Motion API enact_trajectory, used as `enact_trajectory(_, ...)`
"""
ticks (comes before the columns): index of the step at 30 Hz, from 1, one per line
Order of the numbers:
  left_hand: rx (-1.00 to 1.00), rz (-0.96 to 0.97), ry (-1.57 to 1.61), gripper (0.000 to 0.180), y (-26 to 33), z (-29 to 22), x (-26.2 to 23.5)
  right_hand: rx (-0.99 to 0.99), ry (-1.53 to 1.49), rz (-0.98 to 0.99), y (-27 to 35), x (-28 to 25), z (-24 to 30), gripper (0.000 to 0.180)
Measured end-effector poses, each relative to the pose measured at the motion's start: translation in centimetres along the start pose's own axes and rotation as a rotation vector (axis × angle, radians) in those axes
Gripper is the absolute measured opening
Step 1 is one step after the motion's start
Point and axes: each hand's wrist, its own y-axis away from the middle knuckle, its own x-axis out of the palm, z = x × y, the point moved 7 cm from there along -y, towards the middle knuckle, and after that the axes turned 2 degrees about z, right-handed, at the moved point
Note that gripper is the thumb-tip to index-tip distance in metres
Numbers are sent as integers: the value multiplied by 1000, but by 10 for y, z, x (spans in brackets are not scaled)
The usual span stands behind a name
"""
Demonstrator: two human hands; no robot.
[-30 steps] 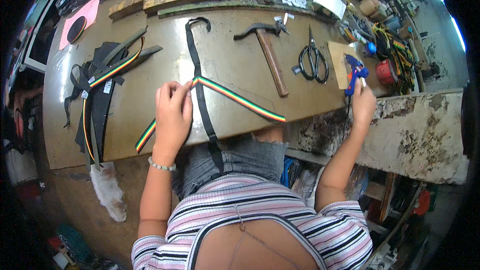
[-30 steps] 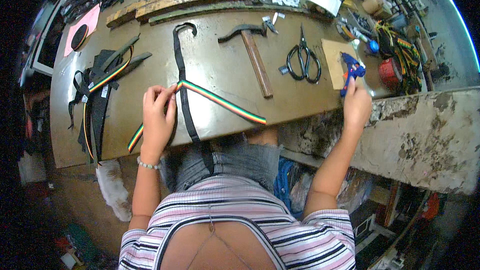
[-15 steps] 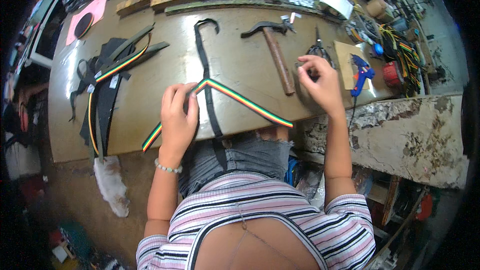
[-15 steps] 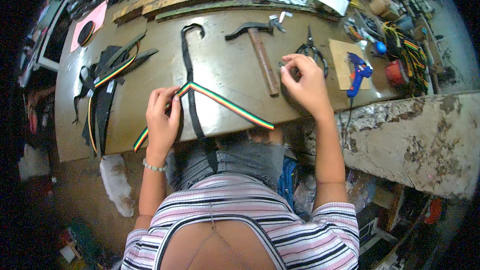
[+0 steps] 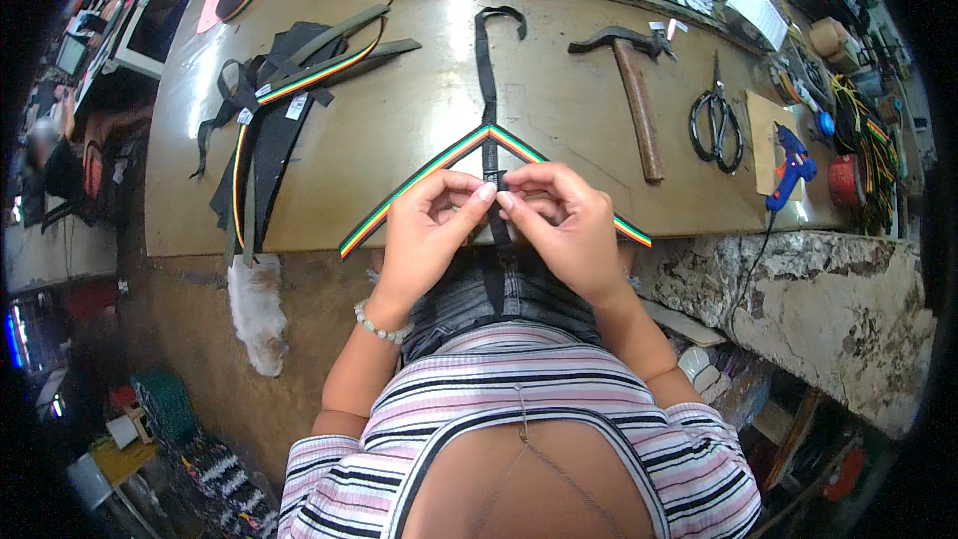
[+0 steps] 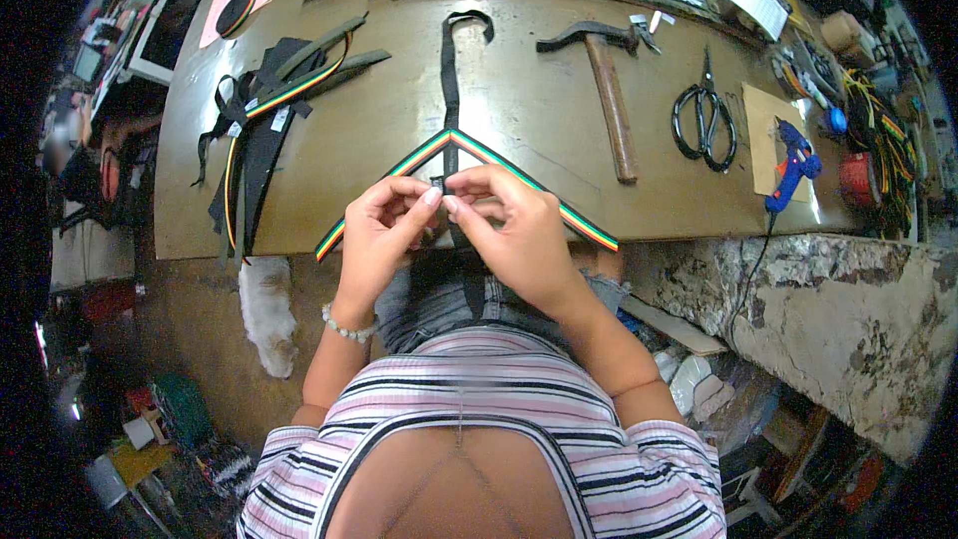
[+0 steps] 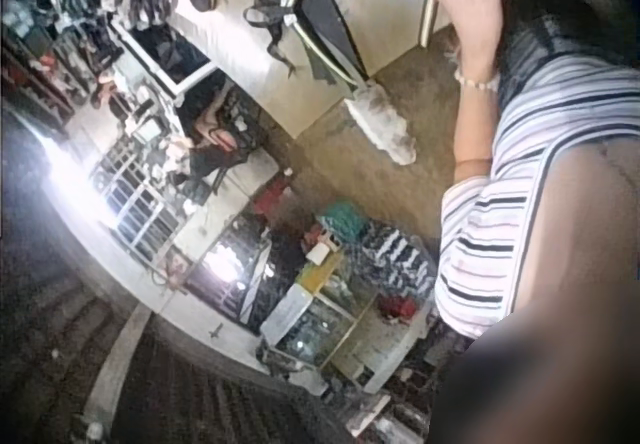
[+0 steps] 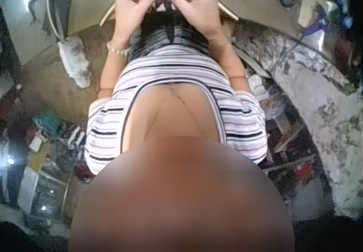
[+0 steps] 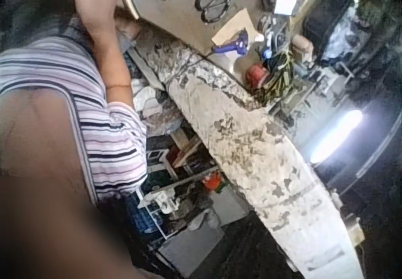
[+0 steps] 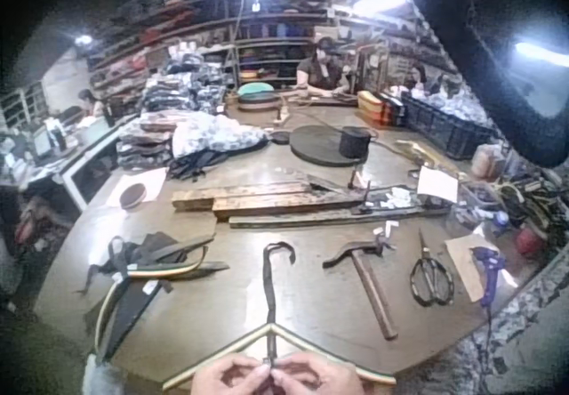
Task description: The person uses a hot glue gun to attach a multicolored ribbon to a black strap on a workbench. They repeatedly apply glue, press the ribbon into place, and adjust the strap alignment. The person also handles small white rectangular pieces and places them on the strap.
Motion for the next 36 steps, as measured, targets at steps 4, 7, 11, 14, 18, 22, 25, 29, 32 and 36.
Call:
enact_trajectory(4, 54, -111, -202, 19, -5, -11, -12, -148, 367, -135, -19, -23, 6, 12)
enact_trajectory(7, 148, -218, -351, 20, -17, -27, -24, -322, 745, -124, -27, -20, 1, 10)
enact_trajectory(11, 190, -195, -609, 22, -40, -32, -21, -411, 679, -153, -20, -15, -13, 13)
enact_trajectory(14, 177, -194, -653, 23, -49, -26, -15, -393, 689, -196, -15, -15, -16, 14)
enact_trajectory(18, 173, -195, -679, 21, -50, -22, -14, -410, 689, -194, -17, -14, -12, 15)
enact_trajectory(22, 261, -190, -691, 19, -49, -24, -11, -411, 734, -159, -16, -11, -9, 19)
enact_trajectory(25, 350, -222, -679, 18, -47, -27, -10, -429, 749, -61, -7, -7, -3, 19)
enact_trajectory(29, 365, -192, -746, 18, -46, -23, -8, -392, 709, 170, 0, 7, 4, 34)
enact_trajectory(32, 349, -168, -714, 20, -47, -21, -11, -414, 779, 242, -4, 16, 10, 41)
enact_trajectory(36, 349, -116, -658, 21, -47, -21, -14, -538, 944, 280, -15, 23, 18, 30)
